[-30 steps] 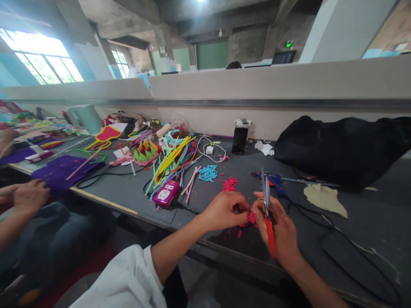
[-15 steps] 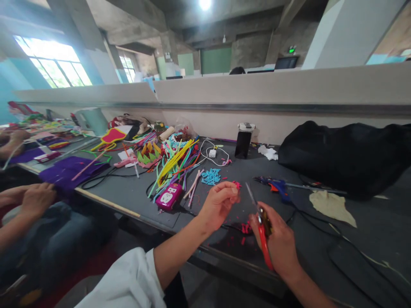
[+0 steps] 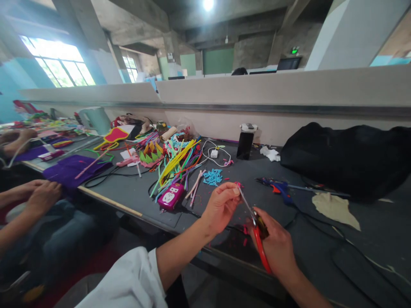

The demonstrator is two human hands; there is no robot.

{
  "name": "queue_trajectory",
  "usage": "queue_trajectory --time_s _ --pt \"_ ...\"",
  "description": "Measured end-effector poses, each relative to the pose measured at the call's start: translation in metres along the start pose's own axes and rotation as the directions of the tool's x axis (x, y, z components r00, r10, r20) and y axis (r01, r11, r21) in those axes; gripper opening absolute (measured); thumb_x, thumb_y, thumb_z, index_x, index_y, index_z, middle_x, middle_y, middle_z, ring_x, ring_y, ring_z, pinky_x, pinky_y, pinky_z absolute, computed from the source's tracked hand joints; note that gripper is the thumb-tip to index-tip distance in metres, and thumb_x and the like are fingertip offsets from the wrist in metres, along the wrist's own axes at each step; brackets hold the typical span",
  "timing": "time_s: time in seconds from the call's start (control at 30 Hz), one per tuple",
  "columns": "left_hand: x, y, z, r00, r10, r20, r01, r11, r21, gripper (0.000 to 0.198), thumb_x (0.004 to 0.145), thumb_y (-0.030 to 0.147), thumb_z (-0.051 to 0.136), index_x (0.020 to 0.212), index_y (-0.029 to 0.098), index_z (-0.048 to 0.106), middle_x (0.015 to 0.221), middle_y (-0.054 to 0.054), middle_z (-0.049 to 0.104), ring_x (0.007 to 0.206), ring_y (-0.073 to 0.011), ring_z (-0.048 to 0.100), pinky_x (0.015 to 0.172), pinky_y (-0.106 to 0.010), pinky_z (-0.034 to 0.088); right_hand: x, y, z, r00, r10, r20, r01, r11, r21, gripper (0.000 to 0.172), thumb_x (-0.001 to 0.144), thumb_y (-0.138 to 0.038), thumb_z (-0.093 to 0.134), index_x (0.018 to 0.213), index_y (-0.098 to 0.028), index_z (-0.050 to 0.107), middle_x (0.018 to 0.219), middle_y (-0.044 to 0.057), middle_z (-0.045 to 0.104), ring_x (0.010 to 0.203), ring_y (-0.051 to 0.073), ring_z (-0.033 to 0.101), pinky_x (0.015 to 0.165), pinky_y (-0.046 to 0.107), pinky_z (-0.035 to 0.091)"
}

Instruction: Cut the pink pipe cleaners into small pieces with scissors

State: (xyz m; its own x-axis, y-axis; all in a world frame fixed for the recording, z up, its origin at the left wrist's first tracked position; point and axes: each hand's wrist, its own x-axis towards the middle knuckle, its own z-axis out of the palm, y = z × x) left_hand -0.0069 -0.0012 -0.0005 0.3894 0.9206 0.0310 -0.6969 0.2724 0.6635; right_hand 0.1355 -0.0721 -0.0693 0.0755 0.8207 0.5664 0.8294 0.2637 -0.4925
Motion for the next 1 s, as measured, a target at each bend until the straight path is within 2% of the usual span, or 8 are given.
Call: queue_trajectory --time_s 0.23,0.63,0.87,1.0 --pt "-0.0009 0.0004 0.0019 1.000 0.022 0.002 -0.022 1.000 -0.007 0.011 0.066 0.016 0.075 0.070 0.013 0.065 0.063 0.002 0.060 0.060 -0.0071 0.054 0.065 -0.020 0.045 -0.0034 0.0052 0.0038 0.998 -0.049 -0.033 0.049 0.999 -0.021 0.028 0.091 -0.032 0.051 0.114 -0.018 0.061 0.099 0.006 0.071 0.083 0.017 0.068 0.074 0.027 0.053" --pt "-0.0028 -0.0030 -0.0003 0.998 0.057 0.018 -0.057 0.998 0.011 0.009 0.068 0.015 0.074 0.073 0.014 0.066 0.066 0.002 0.061 0.063 -0.0070 0.055 0.066 -0.019 0.044 -0.0064 0.0057 0.0086 0.987 -0.124 -0.105 0.122 0.992 -0.021 0.027 0.092 -0.031 0.051 0.114 -0.017 0.060 0.098 0.007 0.070 0.082 0.017 0.068 0.068 0.026 0.054" --pt "-0.0021 -0.0011 0.0013 0.999 0.054 0.005 -0.054 0.998 0.028 0.009 0.068 0.016 0.074 0.072 0.014 0.067 0.064 0.002 0.060 0.060 -0.0071 0.054 0.064 -0.020 0.044 -0.0061 0.0059 0.0066 0.988 -0.126 -0.091 0.124 0.992 -0.034 0.027 0.092 -0.028 0.050 0.113 -0.016 0.060 0.098 0.008 0.070 0.080 0.018 0.068 0.067 0.027 0.055" --pt "-0.0027 -0.0018 0.0016 0.999 0.053 -0.001 -0.053 0.998 0.020 0.009 0.067 0.015 0.074 0.072 0.014 0.067 0.062 0.003 0.059 0.059 -0.0065 0.053 0.064 -0.019 0.043 -0.0061 0.0046 0.0079 0.980 -0.158 -0.120 0.155 0.987 -0.036 0.027 0.092 -0.027 0.048 0.112 -0.014 0.061 0.095 0.009 0.071 0.080 0.018 0.069 0.071 0.028 0.056"
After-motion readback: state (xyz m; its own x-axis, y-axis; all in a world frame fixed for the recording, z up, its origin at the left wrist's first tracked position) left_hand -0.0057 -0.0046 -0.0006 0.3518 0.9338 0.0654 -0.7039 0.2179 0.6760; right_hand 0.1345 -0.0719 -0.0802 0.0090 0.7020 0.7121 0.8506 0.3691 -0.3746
